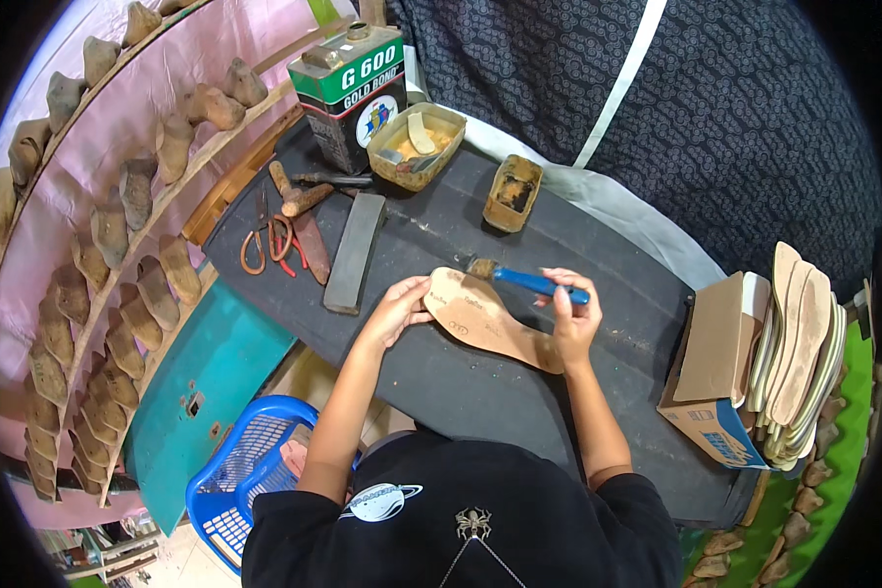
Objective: The person takes shoe soles from a box, applies glue across their surfaces using a brush, and places the glued soles into a blue basket.
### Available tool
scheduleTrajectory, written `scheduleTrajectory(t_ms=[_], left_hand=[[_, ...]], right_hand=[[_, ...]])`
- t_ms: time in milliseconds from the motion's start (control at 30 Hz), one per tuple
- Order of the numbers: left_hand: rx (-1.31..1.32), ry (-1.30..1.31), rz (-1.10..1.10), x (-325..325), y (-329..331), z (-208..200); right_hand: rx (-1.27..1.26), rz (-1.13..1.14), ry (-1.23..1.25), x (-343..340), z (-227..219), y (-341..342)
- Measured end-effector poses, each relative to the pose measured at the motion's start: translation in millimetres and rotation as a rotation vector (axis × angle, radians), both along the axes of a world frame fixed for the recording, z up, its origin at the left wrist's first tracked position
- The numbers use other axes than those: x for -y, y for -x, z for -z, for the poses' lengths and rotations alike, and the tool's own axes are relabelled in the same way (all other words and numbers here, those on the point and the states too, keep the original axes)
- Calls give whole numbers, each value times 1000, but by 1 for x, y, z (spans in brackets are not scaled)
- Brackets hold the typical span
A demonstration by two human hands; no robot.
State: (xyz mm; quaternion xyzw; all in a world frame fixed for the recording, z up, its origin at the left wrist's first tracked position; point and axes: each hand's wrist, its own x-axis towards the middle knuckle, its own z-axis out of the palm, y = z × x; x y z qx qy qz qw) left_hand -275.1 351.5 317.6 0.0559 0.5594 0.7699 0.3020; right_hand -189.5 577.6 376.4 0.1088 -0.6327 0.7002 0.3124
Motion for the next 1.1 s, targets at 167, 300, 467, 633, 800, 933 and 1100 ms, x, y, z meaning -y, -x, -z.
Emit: scheduleTrajectory(t_ms=[167, 300, 467, 633, 800, 933, 1100], left_hand=[[-3, 5, -18, 0, -1, 3], [3, -5, -27, -3, -2, 2], [-7, 16, -29, -2, -1, 6], [-20, 66, -44, -3, -2, 2], [-22, 23, -45, -2, -2, 6], [-31, 48, -42, -3, -2, 5], [-40, 68, -35, -2, 0, 7]], right_hand=[[-22, -47, -198, 18, 4, -16], [-86, -63, -383, 26, 2, -20], [-136, -90, -549, 34, -1, -23], [-199, -85, -647, 30, -3, -22], [-316, -30, -570, 23, 0, -29], [-273, -16, -541, 28, -2, -28], [-172, -98, -563, 34, 3, -22]])
